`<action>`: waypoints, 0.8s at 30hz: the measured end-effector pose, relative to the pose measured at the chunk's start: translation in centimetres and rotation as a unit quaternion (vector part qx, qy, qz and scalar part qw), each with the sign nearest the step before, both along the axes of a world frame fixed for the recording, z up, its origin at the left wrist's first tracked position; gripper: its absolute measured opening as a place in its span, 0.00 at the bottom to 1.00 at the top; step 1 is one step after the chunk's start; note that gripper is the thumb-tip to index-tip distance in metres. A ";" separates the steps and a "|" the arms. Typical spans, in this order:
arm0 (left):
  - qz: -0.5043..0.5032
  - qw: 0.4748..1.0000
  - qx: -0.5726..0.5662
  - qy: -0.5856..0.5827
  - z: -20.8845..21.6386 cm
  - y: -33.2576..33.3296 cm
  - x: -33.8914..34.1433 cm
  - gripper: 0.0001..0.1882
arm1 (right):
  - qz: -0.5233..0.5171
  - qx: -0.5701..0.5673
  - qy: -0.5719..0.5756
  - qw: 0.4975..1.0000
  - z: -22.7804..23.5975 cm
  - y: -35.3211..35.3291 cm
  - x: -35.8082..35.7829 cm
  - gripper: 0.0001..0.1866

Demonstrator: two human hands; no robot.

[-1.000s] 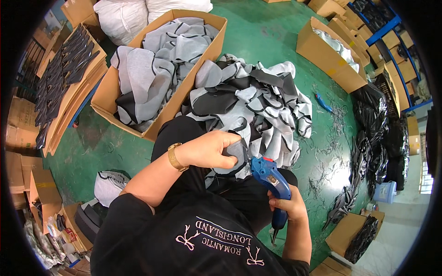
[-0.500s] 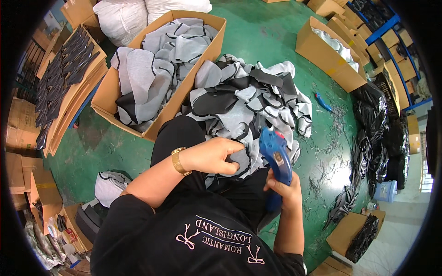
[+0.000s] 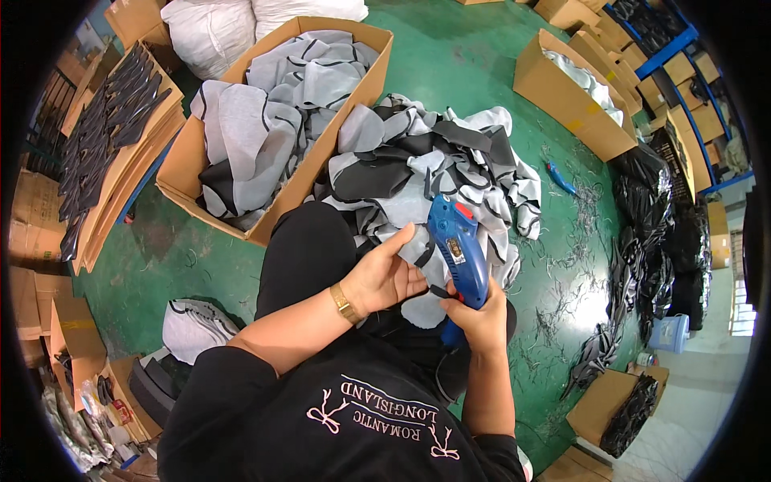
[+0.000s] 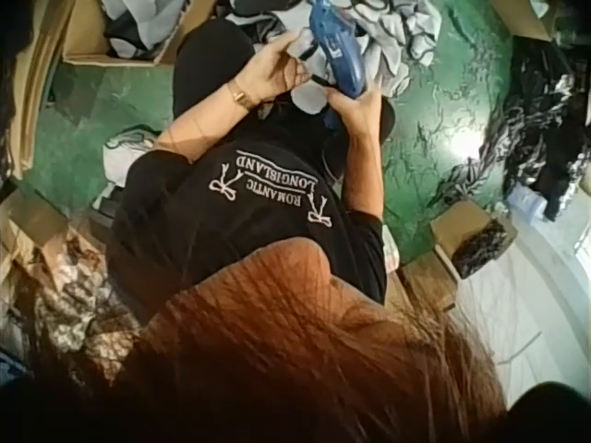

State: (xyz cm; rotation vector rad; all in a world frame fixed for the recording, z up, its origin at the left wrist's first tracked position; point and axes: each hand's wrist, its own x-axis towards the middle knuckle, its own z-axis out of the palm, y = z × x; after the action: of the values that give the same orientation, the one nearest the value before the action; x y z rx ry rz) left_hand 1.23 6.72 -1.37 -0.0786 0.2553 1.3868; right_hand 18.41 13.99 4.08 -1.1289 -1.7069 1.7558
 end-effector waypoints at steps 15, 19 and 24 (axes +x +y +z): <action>0.166 0.937 -0.068 0.300 1.7 1.0 0.4 0.12 | -0.060 -0.098 0.023 0.993 -1.2 -1.3 6.9 0.21; 0.177 0.935 -0.059 0.302 2.0 1.2 0.8 0.13 | -0.010 -0.144 -0.019 0.989 -1.0 -2.5 8.2 0.19; 0.177 0.928 -0.047 0.325 2.2 1.3 1.4 0.13 | -0.023 -0.174 -0.004 0.984 -1.7 -2.9 8.3 0.19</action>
State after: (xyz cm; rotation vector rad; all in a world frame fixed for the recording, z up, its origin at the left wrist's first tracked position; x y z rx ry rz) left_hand 2.62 7.98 0.84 0.2767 0.8964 1.7299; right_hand 26.71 11.04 2.38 -1.3080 -1.3987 2.0758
